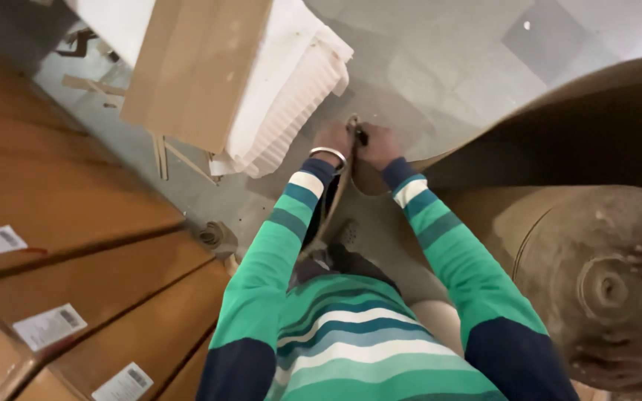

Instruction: The person pulls corrugated cardboard from a large roll on the floor, cuts a length using a small knife, then folds and creases the cut sheet and stacks the folded cardboard pieces with other flat sheets. They repeat the folding and stacking with several sheets.

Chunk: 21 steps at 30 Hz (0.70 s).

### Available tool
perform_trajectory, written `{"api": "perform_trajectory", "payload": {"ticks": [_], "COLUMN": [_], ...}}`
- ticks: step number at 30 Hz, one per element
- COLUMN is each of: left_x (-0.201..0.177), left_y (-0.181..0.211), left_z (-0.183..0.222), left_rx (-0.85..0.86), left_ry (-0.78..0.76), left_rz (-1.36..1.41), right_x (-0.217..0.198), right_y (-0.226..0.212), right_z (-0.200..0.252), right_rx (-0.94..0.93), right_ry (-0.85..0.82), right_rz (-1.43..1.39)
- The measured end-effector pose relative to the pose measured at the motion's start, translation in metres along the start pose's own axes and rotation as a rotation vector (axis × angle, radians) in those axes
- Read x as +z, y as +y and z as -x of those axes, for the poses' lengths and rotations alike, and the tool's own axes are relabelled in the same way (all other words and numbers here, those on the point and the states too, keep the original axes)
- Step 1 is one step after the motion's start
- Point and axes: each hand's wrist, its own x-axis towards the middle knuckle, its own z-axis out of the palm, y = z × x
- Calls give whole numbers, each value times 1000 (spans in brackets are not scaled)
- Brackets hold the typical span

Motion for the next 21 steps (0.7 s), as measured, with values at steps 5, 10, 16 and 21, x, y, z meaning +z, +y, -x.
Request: {"api": "perform_trajectory", "payload": {"ticks": [5,10,16,21], "left_x": [40,36,27,-89], "left_y": [-45,-51,-62,-34], "left_z": [-32,-26,40,126], "left_rx": [-72,-302,426,391], "left_ry": [-38,-110,-211,374], "left_rz": [56,487,26,311], "right_x": [-19,-9,-21,-22], "right_y": [-41,-28,-30,-80], "right_z": [-12,-27,-11,32], "right_rx": [-49,-111,-108,-42], "right_ry": [-32,-64,-78,-412], "right_rz": [-222,-18,77,170]}}
